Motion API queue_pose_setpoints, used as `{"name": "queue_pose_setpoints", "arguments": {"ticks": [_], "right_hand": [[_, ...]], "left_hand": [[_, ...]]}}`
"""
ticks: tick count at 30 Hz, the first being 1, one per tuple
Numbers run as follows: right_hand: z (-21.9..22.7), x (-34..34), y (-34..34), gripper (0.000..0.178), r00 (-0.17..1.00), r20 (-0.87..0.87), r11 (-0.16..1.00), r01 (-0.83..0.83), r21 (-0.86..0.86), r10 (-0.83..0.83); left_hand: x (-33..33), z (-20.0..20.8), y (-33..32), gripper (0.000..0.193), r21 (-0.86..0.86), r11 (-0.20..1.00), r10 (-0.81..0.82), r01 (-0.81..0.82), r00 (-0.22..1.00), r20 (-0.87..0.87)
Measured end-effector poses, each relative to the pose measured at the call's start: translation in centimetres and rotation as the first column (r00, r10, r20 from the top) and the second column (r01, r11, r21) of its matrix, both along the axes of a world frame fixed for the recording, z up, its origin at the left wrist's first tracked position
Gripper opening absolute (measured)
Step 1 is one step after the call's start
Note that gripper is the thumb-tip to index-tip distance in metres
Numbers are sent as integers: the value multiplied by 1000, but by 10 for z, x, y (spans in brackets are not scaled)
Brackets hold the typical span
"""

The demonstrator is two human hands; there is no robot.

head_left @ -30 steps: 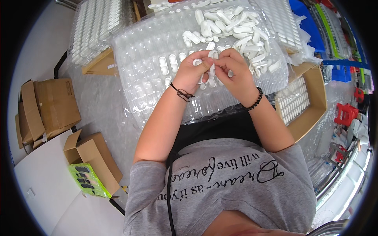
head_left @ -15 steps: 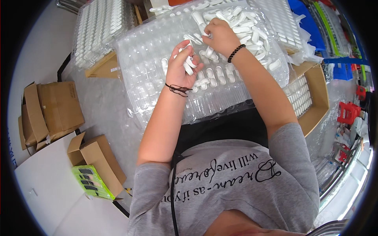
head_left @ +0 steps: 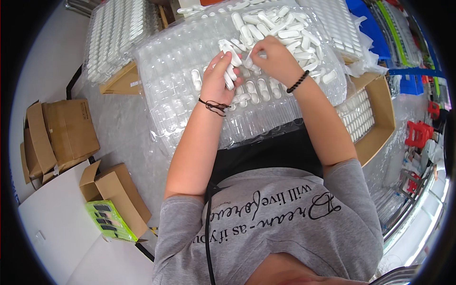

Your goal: The recorder is assembling small white plastic components by snapping them together and placing them onto a tray.

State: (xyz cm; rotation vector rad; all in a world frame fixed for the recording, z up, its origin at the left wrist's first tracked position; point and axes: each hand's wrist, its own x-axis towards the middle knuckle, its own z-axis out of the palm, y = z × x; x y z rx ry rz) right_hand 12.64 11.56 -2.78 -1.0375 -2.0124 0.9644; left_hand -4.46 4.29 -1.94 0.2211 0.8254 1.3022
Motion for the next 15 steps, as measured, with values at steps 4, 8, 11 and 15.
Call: {"name": "queue_pose_setpoints", "arguments": {"ticks": [4, 8, 11, 15], "right_hand": [[-8, -5, -7, 20, 932, 354, 975, -3, 222, -77], [-9, -2, -4, 16, 892, 418, 970, 76, 231, -170], [-4, -3, -7, 13, 913, 391, 980, 37, 197, -113], [-1, 2, -5, 11, 945, 309, 990, 73, 121, -108]], "left_hand": [[-1, -5, 0, 40, -32, 999, 25, -27, 998, -54], [3, -3, 0, 44, -34, 998, 48, -50, 997, -66], [2, -5, 0, 47, -11, 999, 31, -31, 999, -28], [4, -2, -3, 31, 10, 999, 46, -46, 999, -20]]}}
